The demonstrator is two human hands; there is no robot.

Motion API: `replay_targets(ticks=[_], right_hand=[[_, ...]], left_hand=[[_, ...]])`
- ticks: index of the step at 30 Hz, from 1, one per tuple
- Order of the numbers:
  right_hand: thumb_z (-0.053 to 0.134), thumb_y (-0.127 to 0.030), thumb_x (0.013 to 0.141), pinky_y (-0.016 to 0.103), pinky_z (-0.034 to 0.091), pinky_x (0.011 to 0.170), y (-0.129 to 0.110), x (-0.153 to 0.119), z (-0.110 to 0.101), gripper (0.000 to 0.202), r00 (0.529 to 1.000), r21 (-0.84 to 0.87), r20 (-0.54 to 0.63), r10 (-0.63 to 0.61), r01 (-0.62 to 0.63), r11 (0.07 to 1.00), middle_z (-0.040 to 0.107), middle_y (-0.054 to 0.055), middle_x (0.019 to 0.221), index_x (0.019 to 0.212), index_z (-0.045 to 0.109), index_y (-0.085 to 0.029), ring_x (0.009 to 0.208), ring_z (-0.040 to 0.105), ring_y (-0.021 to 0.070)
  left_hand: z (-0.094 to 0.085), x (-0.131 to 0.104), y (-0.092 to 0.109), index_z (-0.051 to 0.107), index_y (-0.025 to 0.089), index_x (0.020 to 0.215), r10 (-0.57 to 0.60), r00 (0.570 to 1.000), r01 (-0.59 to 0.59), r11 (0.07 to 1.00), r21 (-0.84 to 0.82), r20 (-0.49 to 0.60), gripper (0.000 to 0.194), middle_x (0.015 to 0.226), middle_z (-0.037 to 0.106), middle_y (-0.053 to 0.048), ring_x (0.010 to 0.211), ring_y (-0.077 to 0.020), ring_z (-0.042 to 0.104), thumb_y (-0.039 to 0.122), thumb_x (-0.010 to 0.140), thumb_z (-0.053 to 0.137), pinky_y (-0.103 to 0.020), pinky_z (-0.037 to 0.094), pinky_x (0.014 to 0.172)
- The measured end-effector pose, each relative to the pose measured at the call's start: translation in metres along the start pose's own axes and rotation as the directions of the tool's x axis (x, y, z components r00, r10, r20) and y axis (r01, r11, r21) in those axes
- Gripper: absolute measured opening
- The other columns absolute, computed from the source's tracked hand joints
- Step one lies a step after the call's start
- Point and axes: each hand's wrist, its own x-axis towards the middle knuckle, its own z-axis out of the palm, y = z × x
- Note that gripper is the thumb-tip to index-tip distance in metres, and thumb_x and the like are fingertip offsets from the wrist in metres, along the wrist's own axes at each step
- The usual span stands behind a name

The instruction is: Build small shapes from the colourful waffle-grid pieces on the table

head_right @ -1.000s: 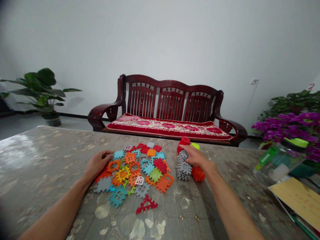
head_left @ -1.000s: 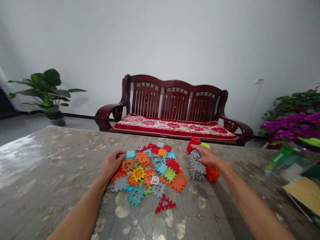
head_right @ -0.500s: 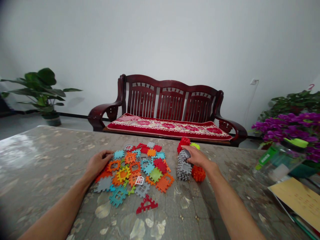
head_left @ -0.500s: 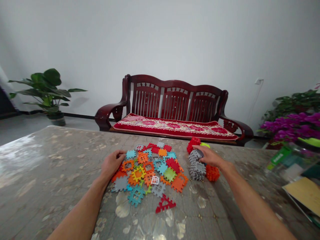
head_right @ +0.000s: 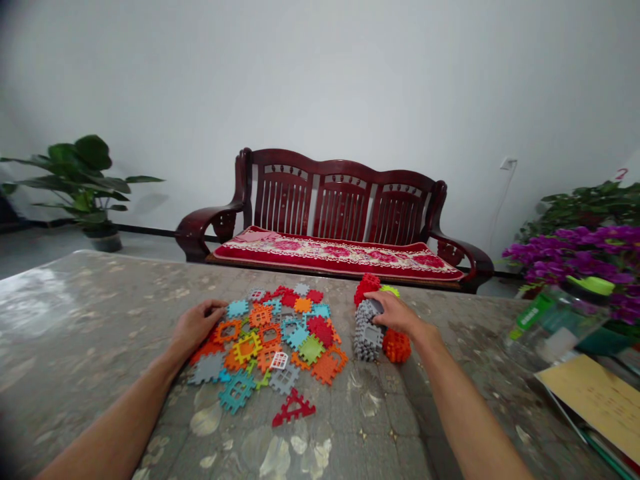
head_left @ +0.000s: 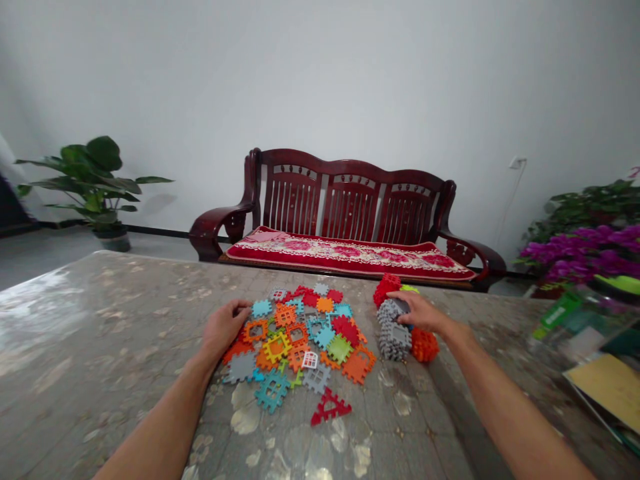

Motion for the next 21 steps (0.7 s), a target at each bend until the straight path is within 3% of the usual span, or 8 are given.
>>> replay_targets(ticks=[9, 21], right_hand=[[0.074, -0.029, 0.066, 0.045, 0.041, 0.107, -0.011, 0.003, 0.002, 0.063, 0.988, 0.002, -0.108, 0.11, -0.11, 0.994, 0.066, 0.012, 0.13, 0.127, 0.065, -0.018, 0.119, 0.059, 0.0313], [0.07, -0.024, 0.064, 0.047, 0.041, 0.108, -0.01, 0.005, 0.012, 0.067, 0.99, -0.1, -0.116, 0.075, -0.087, 0.991, 0.064, 0.011, 0.132, 0.13, 0.062, -0.021, 0.121, 0.058, 0.0319]], left_hand=[[-0.003, -0.003, 0.004, 0.073, 0.023, 0.103, 0.0, 1.0, 0.0, 1.0, -0.003, 0.013, 0.03, 0.094, 0.078, -0.002, 0.085, -0.0191, 0.069, 0.036, 0.085, 0.053, -0.025, 0.046, 0.072], [-0.001, -0.002, 0.002, 0.073, 0.025, 0.102, -0.003, 1.0, 0.003, 1.0, -0.006, 0.006, 0.029, 0.094, 0.079, -0.001, 0.085, -0.0192, 0.07, 0.038, 0.085, 0.054, -0.025, 0.047, 0.07]])
